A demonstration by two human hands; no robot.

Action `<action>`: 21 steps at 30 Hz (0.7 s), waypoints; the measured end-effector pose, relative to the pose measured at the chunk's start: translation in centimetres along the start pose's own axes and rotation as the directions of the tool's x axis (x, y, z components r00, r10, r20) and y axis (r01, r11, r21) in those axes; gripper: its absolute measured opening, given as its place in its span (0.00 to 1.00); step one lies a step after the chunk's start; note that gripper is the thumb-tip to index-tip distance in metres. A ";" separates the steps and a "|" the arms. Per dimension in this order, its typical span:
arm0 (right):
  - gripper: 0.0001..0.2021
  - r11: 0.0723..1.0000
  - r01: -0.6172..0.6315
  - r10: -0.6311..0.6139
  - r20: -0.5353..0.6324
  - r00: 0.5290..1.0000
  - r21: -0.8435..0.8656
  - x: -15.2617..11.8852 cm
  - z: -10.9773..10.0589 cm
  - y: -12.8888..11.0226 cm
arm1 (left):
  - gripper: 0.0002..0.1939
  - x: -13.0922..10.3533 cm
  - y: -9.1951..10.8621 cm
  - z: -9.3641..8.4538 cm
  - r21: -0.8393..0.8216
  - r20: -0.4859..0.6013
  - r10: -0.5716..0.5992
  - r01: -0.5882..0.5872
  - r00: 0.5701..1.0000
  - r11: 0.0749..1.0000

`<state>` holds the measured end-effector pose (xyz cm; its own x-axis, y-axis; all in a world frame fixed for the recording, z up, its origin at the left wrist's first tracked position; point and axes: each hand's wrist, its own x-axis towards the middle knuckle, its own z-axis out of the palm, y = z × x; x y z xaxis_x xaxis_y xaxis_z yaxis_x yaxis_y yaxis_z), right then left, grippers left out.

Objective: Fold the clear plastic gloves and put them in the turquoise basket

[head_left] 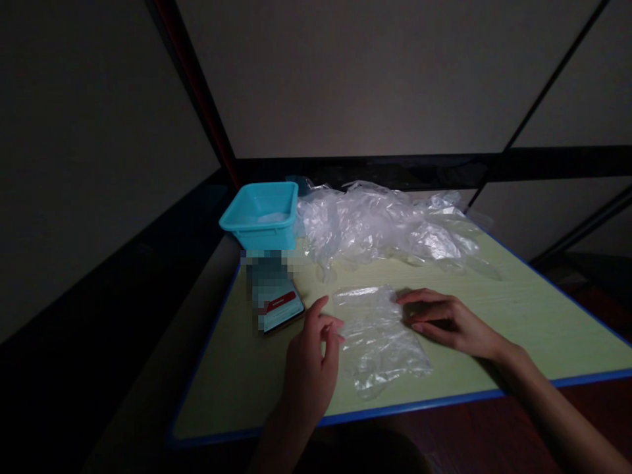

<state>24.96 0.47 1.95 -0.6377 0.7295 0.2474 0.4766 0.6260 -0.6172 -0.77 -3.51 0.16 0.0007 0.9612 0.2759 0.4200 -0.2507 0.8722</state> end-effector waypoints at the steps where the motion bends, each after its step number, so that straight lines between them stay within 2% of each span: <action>1: 0.09 1.000 0.002 -0.002 -0.002 1.000 0.002 0.0 0.0 0.0 | 0.16 0.0 -0.1 0.0 0.010 0.000 -0.003 0.003 1.000 1.000; 13: 0.07 0.999 0.042 -0.041 -0.030 0.999 0.022 -0.1 0.2 0.3 | 0.18 0.2 -0.3 0.1 -0.013 -0.018 -0.092 0.091 0.996 0.996; 21: 0.08 0.999 0.032 -0.031 -0.035 0.999 0.037 0.0 0.2 0.0 | 0.17 0.3 -0.2 0.0 -0.016 -0.022 -0.076 0.076 0.997 0.997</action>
<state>24.78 0.43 1.82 -0.6306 0.7190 0.2922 0.4331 0.6385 -0.6362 -0.81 -3.22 0.04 -0.0512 0.9748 0.2172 0.4046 -0.1786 0.8969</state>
